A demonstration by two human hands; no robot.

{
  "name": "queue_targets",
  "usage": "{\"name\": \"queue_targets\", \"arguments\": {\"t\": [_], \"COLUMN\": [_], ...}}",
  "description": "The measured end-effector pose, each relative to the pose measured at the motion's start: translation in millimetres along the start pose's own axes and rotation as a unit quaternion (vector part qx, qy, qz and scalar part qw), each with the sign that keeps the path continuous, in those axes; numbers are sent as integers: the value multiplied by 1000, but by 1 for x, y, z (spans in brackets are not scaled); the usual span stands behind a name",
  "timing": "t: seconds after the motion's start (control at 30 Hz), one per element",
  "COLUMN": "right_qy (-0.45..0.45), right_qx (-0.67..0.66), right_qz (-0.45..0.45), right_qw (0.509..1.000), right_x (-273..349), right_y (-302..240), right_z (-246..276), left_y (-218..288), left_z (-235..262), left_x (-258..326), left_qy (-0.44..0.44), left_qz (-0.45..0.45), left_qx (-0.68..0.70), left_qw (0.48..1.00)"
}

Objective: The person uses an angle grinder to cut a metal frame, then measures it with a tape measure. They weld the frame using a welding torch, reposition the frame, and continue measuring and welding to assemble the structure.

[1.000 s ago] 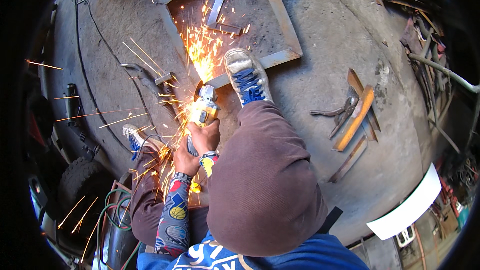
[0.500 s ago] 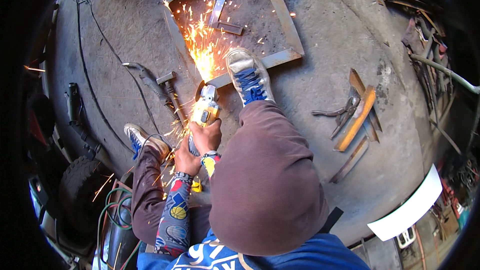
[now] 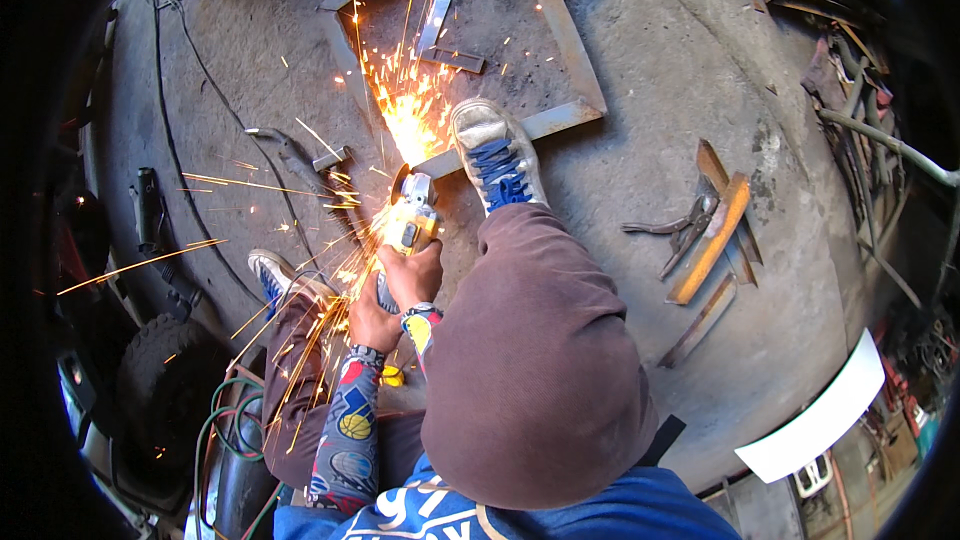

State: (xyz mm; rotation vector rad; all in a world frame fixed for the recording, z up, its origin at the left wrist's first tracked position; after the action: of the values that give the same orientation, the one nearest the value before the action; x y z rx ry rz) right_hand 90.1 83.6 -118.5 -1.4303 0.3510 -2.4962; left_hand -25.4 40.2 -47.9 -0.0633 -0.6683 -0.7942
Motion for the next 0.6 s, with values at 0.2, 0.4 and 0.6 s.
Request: {"name": "queue_targets", "arguments": {"t": [0.2, 0.4, 0.6], "right_qy": [-5, -7, -13], "right_qx": [-3, -5, -3], "right_qz": [-4, -3, -12], "right_qw": [1000, 1000, 1000], "right_x": [0, 1, 0], "right_y": [3, -3, -1], "right_z": [-1, 1, 0], "left_y": [2, -2, 2], "left_z": [3, -2, 2], "left_x": [0, -2, -2], "left_qy": [50, 22, 51], "left_qz": [-41, -26, -44], "left_qx": [-5, 17, 8], "left_qw": [998, 999, 998]}}
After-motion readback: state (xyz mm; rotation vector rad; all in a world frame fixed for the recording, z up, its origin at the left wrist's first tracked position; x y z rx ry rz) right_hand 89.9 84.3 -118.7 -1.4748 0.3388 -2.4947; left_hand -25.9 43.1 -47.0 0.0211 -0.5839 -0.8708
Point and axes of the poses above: each hand's wrist, its own x-axis away from the middle knuckle, its own z-axis out of the back of the hand, y = z × x, the point moved 7 cm from there along -x, towards the middle knuckle, and after that the axes turned 13 degrees about y, right-handed, at the moved point
